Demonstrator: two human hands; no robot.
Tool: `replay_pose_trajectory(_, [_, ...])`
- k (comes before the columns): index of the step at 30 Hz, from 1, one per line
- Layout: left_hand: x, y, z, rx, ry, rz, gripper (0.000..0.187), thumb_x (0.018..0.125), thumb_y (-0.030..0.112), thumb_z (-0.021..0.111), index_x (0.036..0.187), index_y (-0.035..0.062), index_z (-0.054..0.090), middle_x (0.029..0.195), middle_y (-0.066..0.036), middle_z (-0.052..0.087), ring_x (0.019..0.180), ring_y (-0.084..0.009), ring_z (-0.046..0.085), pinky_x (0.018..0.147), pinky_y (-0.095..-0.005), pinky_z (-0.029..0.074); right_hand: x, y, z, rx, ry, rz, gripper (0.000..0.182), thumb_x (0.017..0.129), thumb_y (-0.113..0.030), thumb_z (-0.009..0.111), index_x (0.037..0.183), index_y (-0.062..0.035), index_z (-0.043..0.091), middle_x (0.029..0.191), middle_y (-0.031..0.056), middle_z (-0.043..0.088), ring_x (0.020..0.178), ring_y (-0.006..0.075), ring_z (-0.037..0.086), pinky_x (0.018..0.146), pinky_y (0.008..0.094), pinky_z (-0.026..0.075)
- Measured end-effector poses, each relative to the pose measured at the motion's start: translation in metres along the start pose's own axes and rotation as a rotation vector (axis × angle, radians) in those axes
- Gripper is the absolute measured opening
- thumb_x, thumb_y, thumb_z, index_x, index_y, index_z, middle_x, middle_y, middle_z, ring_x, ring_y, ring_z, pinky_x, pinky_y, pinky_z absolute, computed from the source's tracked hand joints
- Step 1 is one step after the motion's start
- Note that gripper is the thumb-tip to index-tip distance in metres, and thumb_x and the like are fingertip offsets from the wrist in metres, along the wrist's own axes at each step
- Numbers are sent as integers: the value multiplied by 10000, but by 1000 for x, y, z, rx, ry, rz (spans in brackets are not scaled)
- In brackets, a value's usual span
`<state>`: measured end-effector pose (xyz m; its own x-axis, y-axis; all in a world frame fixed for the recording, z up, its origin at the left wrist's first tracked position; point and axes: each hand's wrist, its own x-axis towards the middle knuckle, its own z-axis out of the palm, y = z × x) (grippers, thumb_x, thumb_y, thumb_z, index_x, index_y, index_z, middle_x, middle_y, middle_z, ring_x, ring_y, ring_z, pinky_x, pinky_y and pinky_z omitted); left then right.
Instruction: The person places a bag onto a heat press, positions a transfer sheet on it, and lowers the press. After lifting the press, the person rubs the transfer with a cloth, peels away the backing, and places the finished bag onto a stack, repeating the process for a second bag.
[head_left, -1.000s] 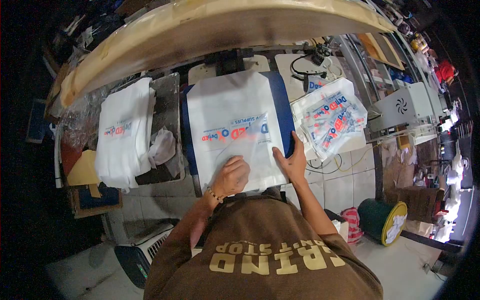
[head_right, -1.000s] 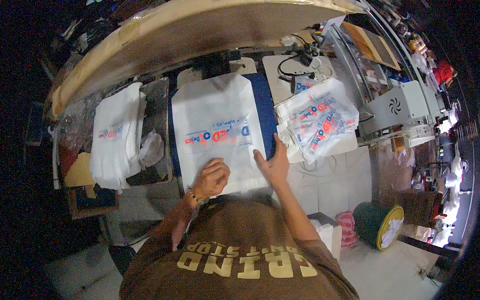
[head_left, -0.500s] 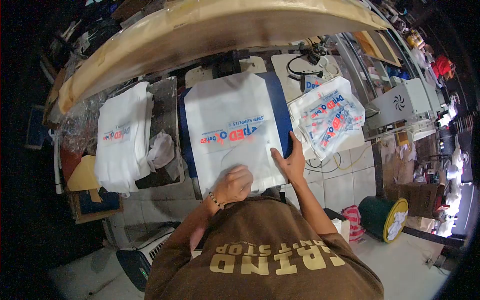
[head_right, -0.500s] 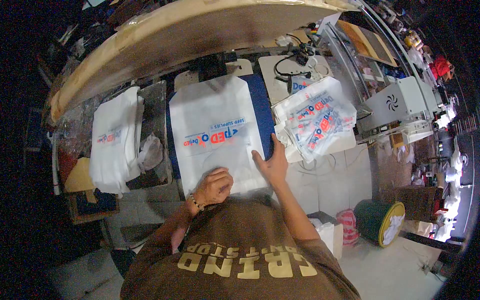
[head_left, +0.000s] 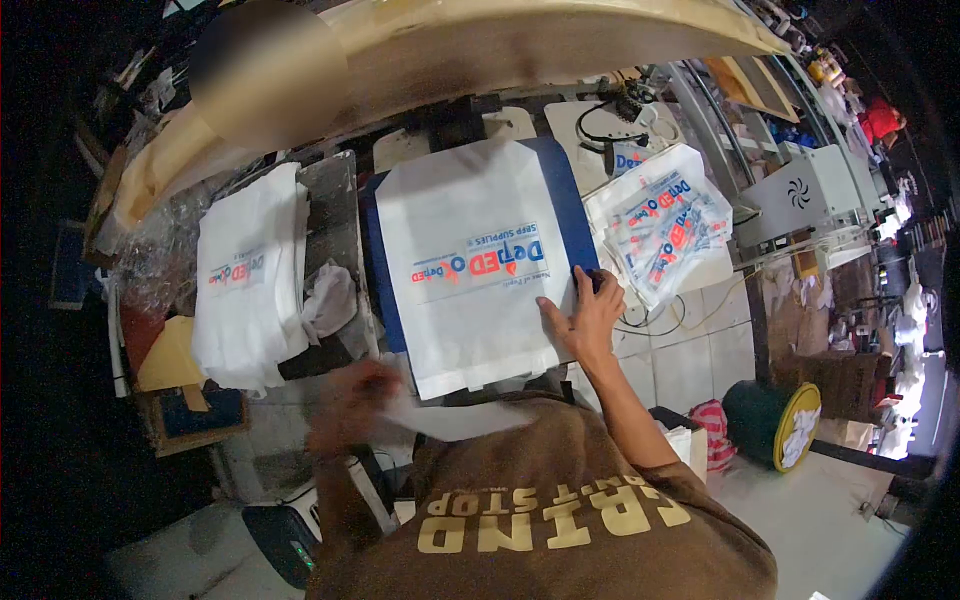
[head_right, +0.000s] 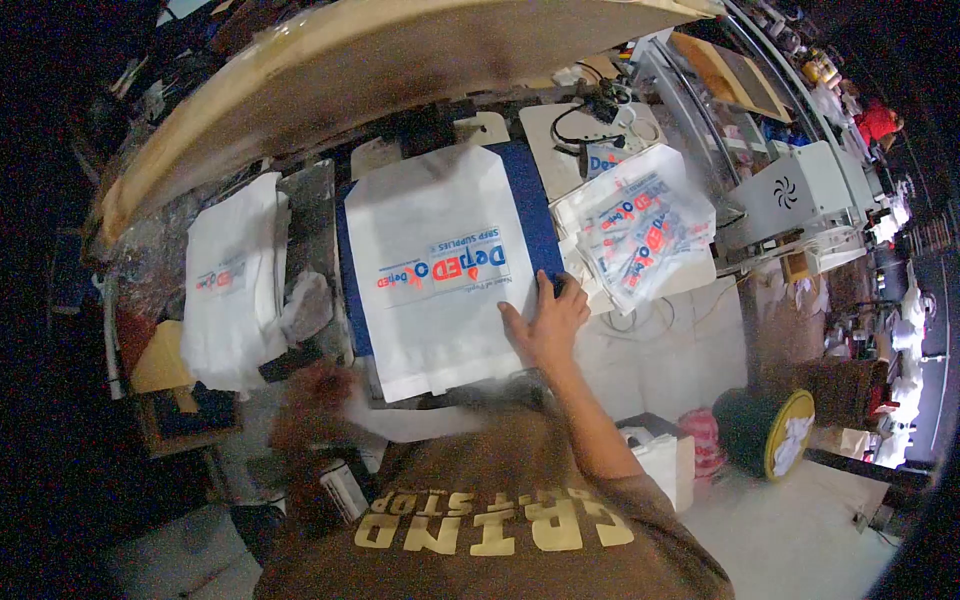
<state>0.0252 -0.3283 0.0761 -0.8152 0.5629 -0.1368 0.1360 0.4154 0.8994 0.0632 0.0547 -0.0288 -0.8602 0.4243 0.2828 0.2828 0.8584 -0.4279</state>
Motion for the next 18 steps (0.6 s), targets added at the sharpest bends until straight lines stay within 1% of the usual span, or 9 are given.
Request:
replay_pose_trajectory(3, [-36, -26, -66, 463, 103, -507, 154, 932, 135, 719, 1034, 21, 709, 902, -106, 739, 784, -212, 691, 747, -378, 550, 5, -8, 4, 12, -50, 38, 742, 719, -413, 876, 1310, -45, 622, 1281, 238, 531, 1142, 425, 517, 952, 544, 426])
replay_pose_trajectory(5, [-83, -166, -77, 693, 72, -412, 176, 910, 163, 724, 1024, 29, 715, 916, -153, 739, 748, -292, 695, 710, -421, 543, 9, 1, 17, 218, 28, -59, 607, 685, -273, 891, 1178, -43, 622, 1145, 215, 556, 1057, 418, 538, 887, 521, 446])
replay_pose_trajectory(9, [-76, -255, -37, 805, -79, -390, 195, 888, 202, 714, 988, 36, 738, 928, -154, 751, 805, -355, 718, 708, -463, 549, 9, -4, 37, 315, 42, -3, 310, 793, -137, 712, 1062, -12, 624, 1124, 257, 577, 1030, 447, 552, 837, 555, 450])
replay_pose_trajectory(10, [-92, -402, -33, 854, -159, -275, 206, 880, 214, 717, 975, 34, 747, 922, -144, 759, 805, -333, 723, 711, -452, 556, 8, -16, 33, 261, 26, 95, 302, 812, -146, 688, 1062, 12, 632, 1171, 310, 596, 1050, 474, 558, 886, 569, 455])
replay_pose_trajectory(11, [-88, -461, -19, 900, -231, -156, 218, 872, 226, 719, 962, 31, 756, 916, -135, 766, 805, -311, 728, 715, -440, 564, 10, -26, 28, 150, 180, 96, 300, 823, -123, 664, 1079, 28, 620, 1227, 355, 585, 1084, 502, 556, 945, 570, 460])
replay_pose_trajectory(12, [-89, -451, -8, 911, -227, -283, 219, 872, 228, 719, 961, 32, 756, 913, -134, 766, 803, -309, 727, 713, -439, 564, 7, -23, 31, 118, 183, 124, 309, 827, -113, 654, 1098, 29, 613, 1332, 361, 549, 1131, 513, 549, 991, 566, 456])
replay_pose_trajectory(13, [-83, -424, 6, 921, -212, -361, 219, 872, 230, 719, 960, 33, 757, 911, -133, 766, 800, -307, 726, 712, -439, 564, 5, 8, 75, 484, 172, 308, 241, 788, -140, 727, 965, -23, 613, 1305, 346, 576, 1149, 526, 537, 976, 583, 442])
replay_pose_trajectory(14, [-81, -411, 15, 932, -195, -394, 220, 872, 232, 719, 959, 34, 757, 908, -132, 765, 798, -306, 725, 711, -438, 564, 0, 0, 36, 426, 204, 141, 213, 780, -99, 706, 943, -23, 593, 1181, 298, 628, 1109, 481, 559, 955, 551, 451])
replay_pose_trajectory(18, [-65, -385, 23, 1008, -170, -362, 222, 873, 240, 719, 954, 37, 759, 898, -128, 764, 789, -299, 722, 706, -436, 565, -66, 61, -30, 676, 132, 410, 194, 895, -118, 692, 991, -53, 537, 960, 143, 600, 955, 291, 580, 829, 437, 479])
